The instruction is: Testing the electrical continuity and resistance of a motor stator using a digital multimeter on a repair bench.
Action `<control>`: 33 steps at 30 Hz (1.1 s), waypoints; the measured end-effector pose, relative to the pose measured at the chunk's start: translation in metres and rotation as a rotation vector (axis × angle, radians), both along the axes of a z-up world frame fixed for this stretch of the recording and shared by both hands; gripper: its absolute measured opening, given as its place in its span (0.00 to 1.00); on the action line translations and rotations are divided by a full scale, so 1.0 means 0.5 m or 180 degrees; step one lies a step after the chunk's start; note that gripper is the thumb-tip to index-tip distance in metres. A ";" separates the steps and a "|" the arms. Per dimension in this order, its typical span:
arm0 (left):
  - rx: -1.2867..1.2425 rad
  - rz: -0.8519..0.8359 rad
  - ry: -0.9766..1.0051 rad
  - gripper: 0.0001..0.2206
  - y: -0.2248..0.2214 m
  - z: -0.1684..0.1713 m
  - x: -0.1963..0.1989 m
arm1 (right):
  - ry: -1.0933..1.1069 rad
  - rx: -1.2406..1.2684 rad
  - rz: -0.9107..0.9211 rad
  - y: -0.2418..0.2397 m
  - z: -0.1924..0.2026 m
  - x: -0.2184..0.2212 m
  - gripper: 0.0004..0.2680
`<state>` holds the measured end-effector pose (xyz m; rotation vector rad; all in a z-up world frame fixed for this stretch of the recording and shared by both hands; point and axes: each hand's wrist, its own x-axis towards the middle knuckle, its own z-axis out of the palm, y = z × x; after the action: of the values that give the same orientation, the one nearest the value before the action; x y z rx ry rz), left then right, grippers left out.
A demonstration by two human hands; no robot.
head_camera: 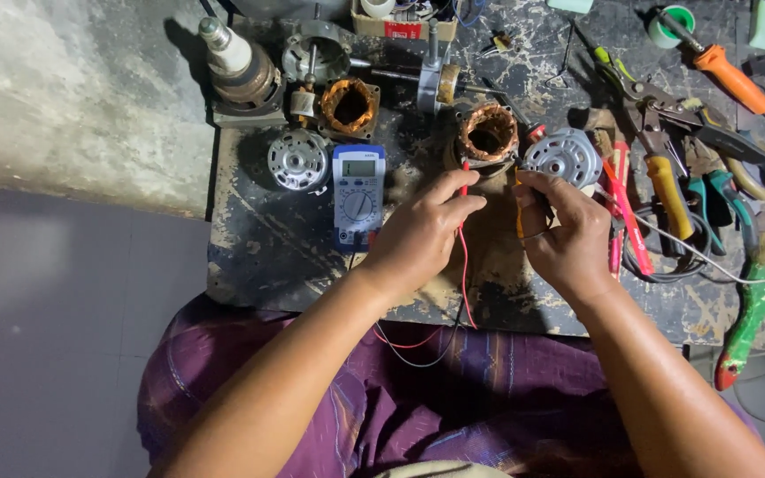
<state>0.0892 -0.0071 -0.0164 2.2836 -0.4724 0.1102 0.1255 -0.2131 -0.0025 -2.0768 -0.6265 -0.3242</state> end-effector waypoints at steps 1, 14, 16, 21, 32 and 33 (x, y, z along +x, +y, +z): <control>0.0001 -0.0004 0.0002 0.18 0.000 -0.002 0.001 | 0.0002 0.0001 -0.0004 0.001 0.001 -0.001 0.08; -0.0112 -0.0125 0.0130 0.19 -0.002 -0.012 0.007 | -0.0035 -0.0116 0.0075 0.000 -0.006 0.001 0.10; -0.0104 -0.0117 0.0134 0.19 -0.003 -0.012 0.006 | -0.0026 -0.0134 0.0069 -0.001 -0.007 0.000 0.10; -0.0044 -0.0121 0.0066 0.18 -0.007 -0.036 0.014 | -0.0190 -0.0258 0.0047 -0.003 -0.006 0.002 0.11; -0.0114 -0.0140 0.0134 0.18 -0.008 -0.027 0.008 | -0.0347 -0.0559 0.0026 -0.009 -0.005 0.001 0.10; -0.0145 -0.0155 0.0121 0.18 -0.008 -0.028 0.008 | -0.0349 -0.0556 0.0027 -0.009 -0.005 0.000 0.10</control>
<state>0.0934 -0.0111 -0.0307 2.2242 -0.5005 0.0526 0.1255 -0.2177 -0.0051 -2.2337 -0.7523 -0.3925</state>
